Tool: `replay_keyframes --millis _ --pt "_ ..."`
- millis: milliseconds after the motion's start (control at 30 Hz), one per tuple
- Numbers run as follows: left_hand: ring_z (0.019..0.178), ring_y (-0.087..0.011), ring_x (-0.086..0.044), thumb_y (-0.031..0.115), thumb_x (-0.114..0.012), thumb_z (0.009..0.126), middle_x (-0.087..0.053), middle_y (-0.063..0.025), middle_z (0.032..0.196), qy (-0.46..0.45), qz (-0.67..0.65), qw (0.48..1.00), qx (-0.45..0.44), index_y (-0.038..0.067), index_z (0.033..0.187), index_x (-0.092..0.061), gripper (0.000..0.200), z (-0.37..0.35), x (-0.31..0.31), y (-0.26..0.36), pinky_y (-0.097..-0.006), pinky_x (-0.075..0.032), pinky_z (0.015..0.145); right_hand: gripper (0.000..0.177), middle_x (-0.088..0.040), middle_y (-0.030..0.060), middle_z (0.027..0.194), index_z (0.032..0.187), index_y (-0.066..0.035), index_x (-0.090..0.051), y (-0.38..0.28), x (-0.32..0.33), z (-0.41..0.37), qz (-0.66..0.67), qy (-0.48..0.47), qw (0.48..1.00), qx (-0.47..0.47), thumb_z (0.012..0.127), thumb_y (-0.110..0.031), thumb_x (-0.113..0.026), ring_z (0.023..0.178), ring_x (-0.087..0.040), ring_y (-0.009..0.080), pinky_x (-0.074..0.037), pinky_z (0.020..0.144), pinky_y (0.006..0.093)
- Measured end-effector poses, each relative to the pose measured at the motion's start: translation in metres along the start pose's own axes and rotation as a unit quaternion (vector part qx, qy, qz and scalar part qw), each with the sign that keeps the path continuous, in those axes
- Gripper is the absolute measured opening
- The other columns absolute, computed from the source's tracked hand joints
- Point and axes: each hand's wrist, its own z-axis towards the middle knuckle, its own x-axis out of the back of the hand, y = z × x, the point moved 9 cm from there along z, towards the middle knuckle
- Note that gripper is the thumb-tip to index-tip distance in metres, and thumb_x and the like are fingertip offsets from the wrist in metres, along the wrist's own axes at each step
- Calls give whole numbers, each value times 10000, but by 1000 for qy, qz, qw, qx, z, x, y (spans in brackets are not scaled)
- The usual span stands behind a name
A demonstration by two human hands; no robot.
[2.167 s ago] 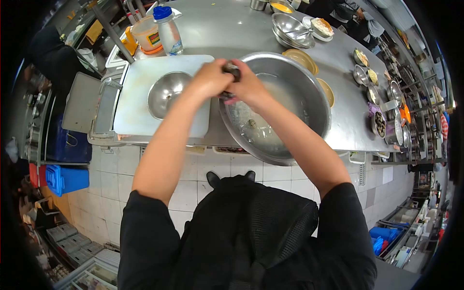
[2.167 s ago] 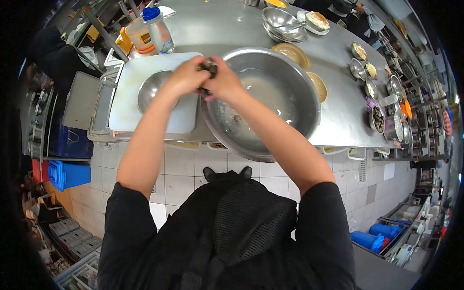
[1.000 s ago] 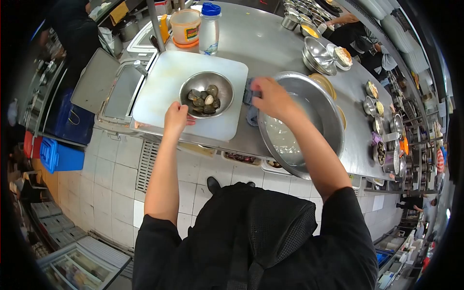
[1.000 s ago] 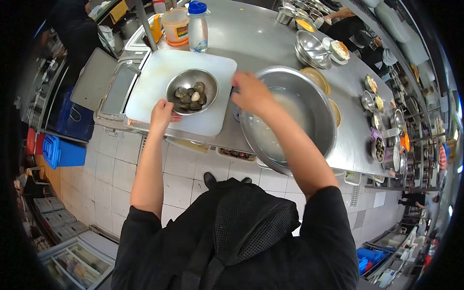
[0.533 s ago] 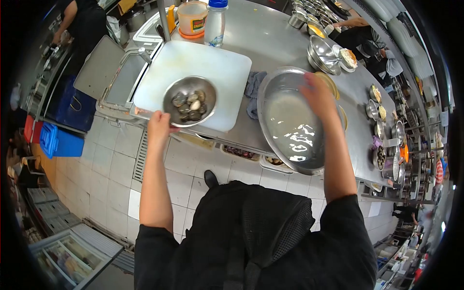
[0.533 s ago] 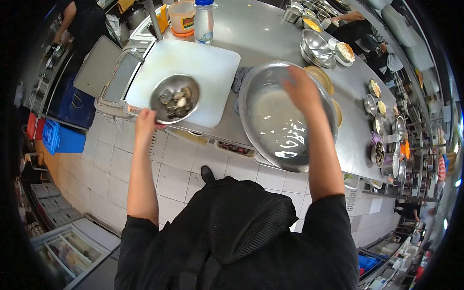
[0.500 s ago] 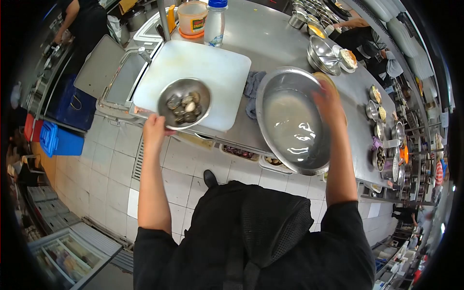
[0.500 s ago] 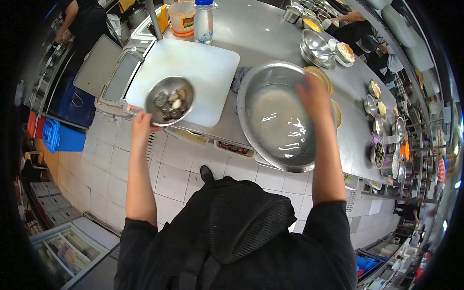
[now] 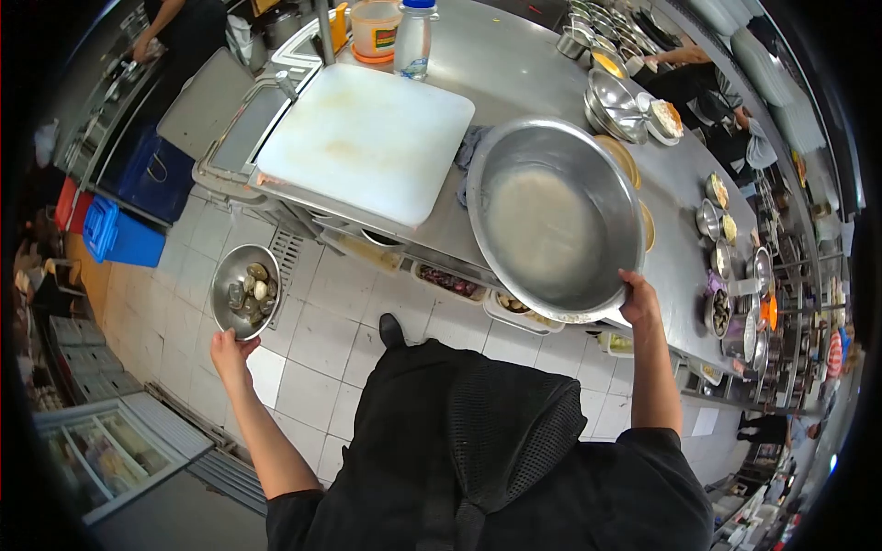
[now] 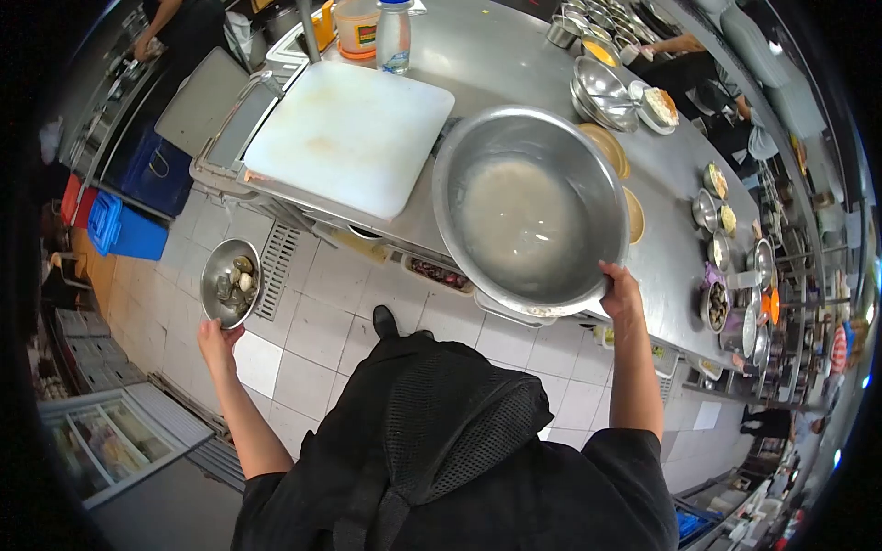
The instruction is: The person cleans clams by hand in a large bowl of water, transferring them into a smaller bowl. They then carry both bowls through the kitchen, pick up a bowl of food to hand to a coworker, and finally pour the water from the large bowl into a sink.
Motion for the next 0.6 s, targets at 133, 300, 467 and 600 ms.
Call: replay_keyframes --millis 133,300,467,600 --pt "570 -263 -631 100 -471 866 -566 -138 745 18 -43 999 12 5 833 -431 109 -13 17 -34 -344 -585 531 263 -607 149 978 1034 39 -535 8 -19 -8 5 2 999 -32 822 -97 -611 913 -599 283 -492 866 428" --pt "563 -250 -625 110 -473 861 -558 -125 732 16 -38 999 12 -8 828 -447 126 -20 -2 -18 -342 -582 534 237 -607 141 953 1014 24 -548 27 -3 -3 0 26 1000 -16 793 -62 -548 893 -596 288 -470 897 425" --pt "566 -217 -612 108 -477 850 -555 -116 744 -94 -2 994 -49 -23 835 -476 132 -19 -86 69 -333 -573 535 221 -606 155 918 979 73 -538 29 -7 -8 35 26 999 10 785 -33 -549 853 -606 287 -495 839 414" --pt "602 -205 -613 107 -486 858 -567 -114 777 -181 -20 982 -54 -30 864 -495 138 -17 -180 122 -334 -574 550 218 -604 137 888 986 64 -537 32 -13 -12 55 25 998 5 785 -19 -548 799 -606 267 -512 774 408"
